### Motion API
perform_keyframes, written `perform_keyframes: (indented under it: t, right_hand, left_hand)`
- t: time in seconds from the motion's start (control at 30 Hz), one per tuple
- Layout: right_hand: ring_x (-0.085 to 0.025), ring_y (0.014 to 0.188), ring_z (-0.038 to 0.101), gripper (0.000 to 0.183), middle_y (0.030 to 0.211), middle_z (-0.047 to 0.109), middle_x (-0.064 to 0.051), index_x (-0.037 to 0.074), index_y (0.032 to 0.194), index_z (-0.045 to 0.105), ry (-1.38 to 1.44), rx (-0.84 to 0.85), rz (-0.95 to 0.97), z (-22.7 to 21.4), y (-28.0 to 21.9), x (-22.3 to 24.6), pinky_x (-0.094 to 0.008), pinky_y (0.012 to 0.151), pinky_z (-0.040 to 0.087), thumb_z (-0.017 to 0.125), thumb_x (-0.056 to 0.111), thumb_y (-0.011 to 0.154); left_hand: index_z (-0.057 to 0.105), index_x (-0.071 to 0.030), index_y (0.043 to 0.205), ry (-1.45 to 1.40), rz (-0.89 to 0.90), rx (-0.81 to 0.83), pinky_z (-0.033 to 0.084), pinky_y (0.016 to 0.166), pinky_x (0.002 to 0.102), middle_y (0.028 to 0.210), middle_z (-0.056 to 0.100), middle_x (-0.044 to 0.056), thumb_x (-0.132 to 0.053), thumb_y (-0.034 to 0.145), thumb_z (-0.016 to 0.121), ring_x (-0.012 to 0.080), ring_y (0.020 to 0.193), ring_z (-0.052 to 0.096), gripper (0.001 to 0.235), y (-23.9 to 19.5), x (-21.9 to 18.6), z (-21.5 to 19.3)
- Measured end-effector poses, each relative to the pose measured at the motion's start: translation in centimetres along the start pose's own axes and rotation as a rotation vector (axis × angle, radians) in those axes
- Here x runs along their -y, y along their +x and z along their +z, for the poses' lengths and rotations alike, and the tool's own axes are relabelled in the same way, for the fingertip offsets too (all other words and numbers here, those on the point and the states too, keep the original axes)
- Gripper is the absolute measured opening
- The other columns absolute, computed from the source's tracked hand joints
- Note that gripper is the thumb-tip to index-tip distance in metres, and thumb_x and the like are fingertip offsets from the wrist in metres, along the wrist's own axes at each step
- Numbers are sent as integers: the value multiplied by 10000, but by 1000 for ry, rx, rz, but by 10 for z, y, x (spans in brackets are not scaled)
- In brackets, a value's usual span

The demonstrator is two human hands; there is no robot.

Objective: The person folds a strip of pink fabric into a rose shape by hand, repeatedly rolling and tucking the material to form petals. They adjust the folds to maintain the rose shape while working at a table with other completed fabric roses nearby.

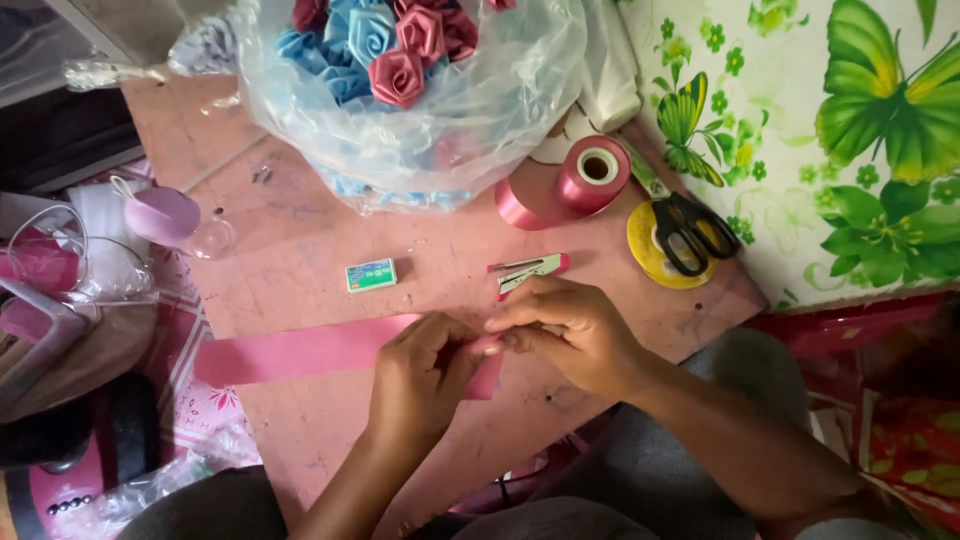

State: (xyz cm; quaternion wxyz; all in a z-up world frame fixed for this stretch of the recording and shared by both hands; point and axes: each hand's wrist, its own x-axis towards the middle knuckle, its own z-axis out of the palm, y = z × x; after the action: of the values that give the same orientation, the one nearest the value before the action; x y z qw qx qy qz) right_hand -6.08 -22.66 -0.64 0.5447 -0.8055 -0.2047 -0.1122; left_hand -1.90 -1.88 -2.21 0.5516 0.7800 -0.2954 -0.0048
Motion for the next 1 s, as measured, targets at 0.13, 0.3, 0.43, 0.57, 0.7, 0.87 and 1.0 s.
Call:
perform_keyframes:
  t: [0.13,0.3,0.43,0.57,0.7,0.87,1.0]
  right_hand:
    - [-176,803,652,308,1068,652,-105,61,1187,695,221,70,59,-4,1,4,-275,709,618,588,-136,974]
    - [-171,846,642,247,986,622,-71,74,1165,721,125,122,7,-10,10,12,-270,762,555,615,-65,990]
    - [-180,952,657,220,1101,656,-82,71,1191,724,120,121,24,-15,10,7,-271,791,544,581,28,1028]
    - [-192,958,674,196,1101,671,-110,37,1158,721,128,160,20,-18,15,9,-278,835,548,653,10,975]
    - [-200,1028,719,214,1095,720,-82,64,1141,703,-138,99,-59,-12,6,-6,-307,945,586,744,23,936]
    - [-192,926,609,345,1104,611,-96,51,1198,674,-310,183,-230,-15,3,-8,-284,817,542,735,-112,900]
    - [-267,946,607,148,1060,617,-120,-21,1089,667,-392,145,-328,-12,6,3,-390,824,551,730,12,960]
  left_hand:
    - [760,-82,783,-293,-373,107,413,564,240,674,664,-23,-323,870,788,65,634,510,257,-3,4,-3]
    - [783,22,973,-841,-700,132,521,584,297,880,782,146,-222,864,774,189,698,684,267,-9,23,-1]
    - [790,14,992,-746,-677,118,555,709,285,941,811,116,-75,847,794,148,798,705,170,-4,15,-2]
    - [796,-49,938,-384,-368,66,603,677,226,862,785,64,-50,865,780,103,767,717,75,0,0,-5]
    - [772,-98,928,-82,-95,62,505,621,251,806,731,18,-68,872,777,131,725,668,64,3,-3,-4]
    - [814,-84,919,-95,-231,60,516,541,210,761,735,25,-134,822,848,86,638,633,115,3,0,-4]
    - [845,2,928,-534,-646,171,569,718,235,868,834,96,-131,828,816,129,790,726,169,3,8,-7]
